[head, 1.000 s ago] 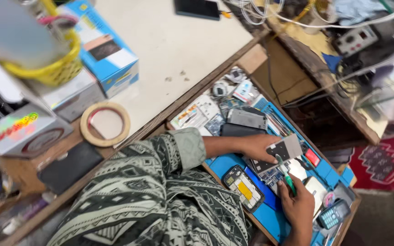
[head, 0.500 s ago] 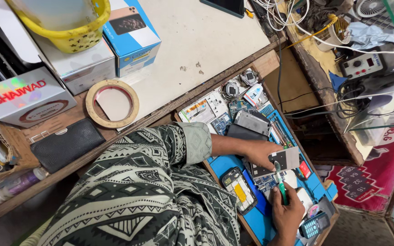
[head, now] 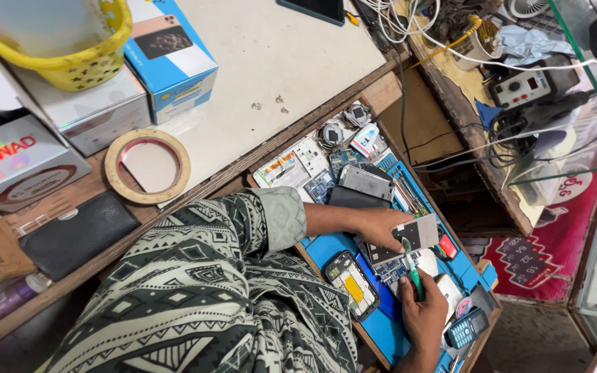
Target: The person uses a toothbrush to scrub and clean a mobile phone motherboard held in their left hand. They repeatedly brush different areas of the circuit board and flip it over to clean the other side.
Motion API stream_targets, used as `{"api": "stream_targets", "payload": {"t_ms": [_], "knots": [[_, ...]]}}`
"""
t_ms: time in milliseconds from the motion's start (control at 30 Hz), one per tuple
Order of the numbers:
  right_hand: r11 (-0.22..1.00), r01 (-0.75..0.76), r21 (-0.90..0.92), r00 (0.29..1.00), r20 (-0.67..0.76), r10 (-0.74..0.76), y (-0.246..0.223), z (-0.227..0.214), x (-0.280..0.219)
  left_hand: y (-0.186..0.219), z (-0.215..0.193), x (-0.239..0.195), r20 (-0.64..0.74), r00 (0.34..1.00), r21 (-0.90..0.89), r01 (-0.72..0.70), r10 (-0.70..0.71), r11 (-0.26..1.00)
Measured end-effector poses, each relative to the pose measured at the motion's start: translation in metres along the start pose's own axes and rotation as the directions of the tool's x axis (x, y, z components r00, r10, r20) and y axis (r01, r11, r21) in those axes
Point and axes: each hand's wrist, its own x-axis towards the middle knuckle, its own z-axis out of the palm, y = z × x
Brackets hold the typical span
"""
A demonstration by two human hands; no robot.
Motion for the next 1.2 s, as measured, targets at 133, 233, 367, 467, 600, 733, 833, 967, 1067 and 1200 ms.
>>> {"api": "stream_targets", "payload": {"t_ms": [133,233,367,467,600,733,833,967,1067,1200], "knots": [[1.0,-0.024,0.006,1.0,0.001,0.024,-0.005,-0.001,0.0,-0.002,0.0,-0.001,-0.007,0.999,0.014,-0.038,0.038,0.999],[1.0,-0.003,0.008,1.0,-0.01,0.004,-0.009,-0.002,-0.001,0.0,-0.002,-0.002,-0.012,0.997,0.015,-0.073,0.073,0.997],[1.0,-0.027,0.015,1.0,0.004,0.026,-0.01,-0.003,-0.001,0.007,-0.006,-0.005,0.026,1.0,-0.04,-0.001,0.002,0.999],[0.999,-0.022,0.034,1.0,0.011,0.022,-0.01,-0.003,0.0,0.015,-0.008,-0.008,0.033,0.998,-0.024,0.05,-0.049,0.998],[0.999,0.038,0.037,0.999,-0.004,-0.037,-0.012,-0.005,0.001,0.021,-0.01,-0.012,0.022,0.999,-0.03,0.045,-0.045,0.999],[1.0,-0.018,0.024,1.0,0.015,0.017,-0.017,-0.007,0.0,0.024,-0.012,-0.012,0.02,0.999,-0.001,0.042,-0.042,0.999],[0.998,-0.047,0.034,0.998,0.03,0.046,-0.021,-0.008,0.0,0.024,-0.012,-0.013,0.025,0.999,-0.017,0.034,-0.033,0.999],[0.999,-0.022,0.028,0.999,0.025,0.022,-0.021,-0.009,0.001,0.025,-0.013,-0.014,0.023,0.999,-0.012,0.042,-0.042,0.999],[0.999,0.006,0.034,1.0,0.013,-0.007,-0.02,-0.009,0.001,0.027,-0.013,-0.014,0.02,0.999,0.003,0.041,-0.041,0.999],[1.0,0.008,0.02,1.0,0.011,-0.008,-0.018,-0.009,0.001,0.028,-0.014,-0.015,0.024,0.998,-0.024,0.056,-0.056,0.998]]}}
